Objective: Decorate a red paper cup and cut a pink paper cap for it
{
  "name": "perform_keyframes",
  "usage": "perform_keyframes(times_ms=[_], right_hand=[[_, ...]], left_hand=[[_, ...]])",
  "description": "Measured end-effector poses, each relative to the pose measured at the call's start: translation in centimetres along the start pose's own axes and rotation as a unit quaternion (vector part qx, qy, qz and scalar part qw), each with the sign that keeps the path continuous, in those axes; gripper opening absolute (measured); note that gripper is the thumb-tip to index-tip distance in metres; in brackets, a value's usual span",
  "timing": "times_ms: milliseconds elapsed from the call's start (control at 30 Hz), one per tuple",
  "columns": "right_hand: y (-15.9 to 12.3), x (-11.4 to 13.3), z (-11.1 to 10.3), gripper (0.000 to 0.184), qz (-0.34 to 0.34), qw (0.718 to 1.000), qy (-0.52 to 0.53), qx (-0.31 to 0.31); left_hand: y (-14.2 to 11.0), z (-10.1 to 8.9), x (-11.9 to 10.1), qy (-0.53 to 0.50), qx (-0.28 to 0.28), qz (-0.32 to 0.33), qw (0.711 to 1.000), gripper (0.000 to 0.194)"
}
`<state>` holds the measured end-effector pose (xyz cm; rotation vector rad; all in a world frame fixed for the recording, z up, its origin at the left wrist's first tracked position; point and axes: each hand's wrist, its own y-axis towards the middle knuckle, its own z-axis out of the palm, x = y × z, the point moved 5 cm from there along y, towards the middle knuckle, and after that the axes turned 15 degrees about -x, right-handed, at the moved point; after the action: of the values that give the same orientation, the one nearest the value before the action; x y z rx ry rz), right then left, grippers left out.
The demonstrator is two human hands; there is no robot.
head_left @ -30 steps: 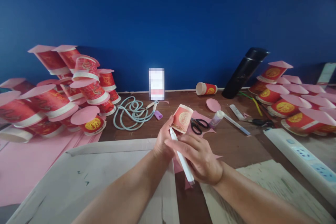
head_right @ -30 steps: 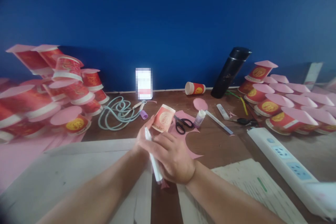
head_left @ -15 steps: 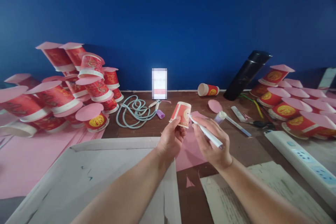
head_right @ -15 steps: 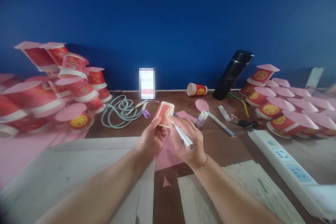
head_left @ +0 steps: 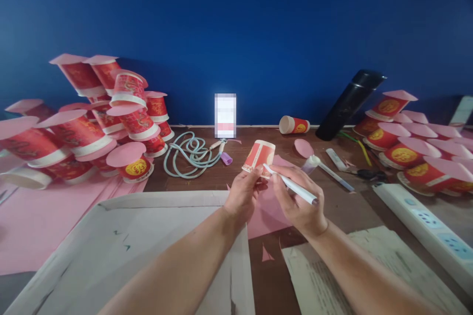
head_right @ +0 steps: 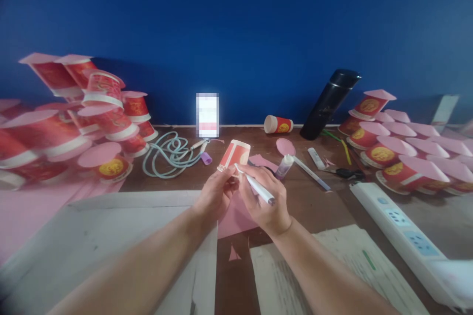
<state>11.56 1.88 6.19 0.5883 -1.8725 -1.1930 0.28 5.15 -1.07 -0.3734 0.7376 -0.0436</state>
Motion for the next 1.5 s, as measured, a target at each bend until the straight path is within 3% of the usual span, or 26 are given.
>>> perform_keyframes(times_ms=[433,1500], right_hand=[[0.12,-0.25,-0.09,0.021,0.011,1.0,-0.01,-0.001],[0.11,-0.41,-0.05,0.022,0.013,1.0,-0.018,-0.008]], left_hand=[[0.1,0.09,0.41,0.051,0.028,0.01,0.998,0.029],[0.23,0.02,0.37,0.063,0.023,0.024,0.997,0.028]])
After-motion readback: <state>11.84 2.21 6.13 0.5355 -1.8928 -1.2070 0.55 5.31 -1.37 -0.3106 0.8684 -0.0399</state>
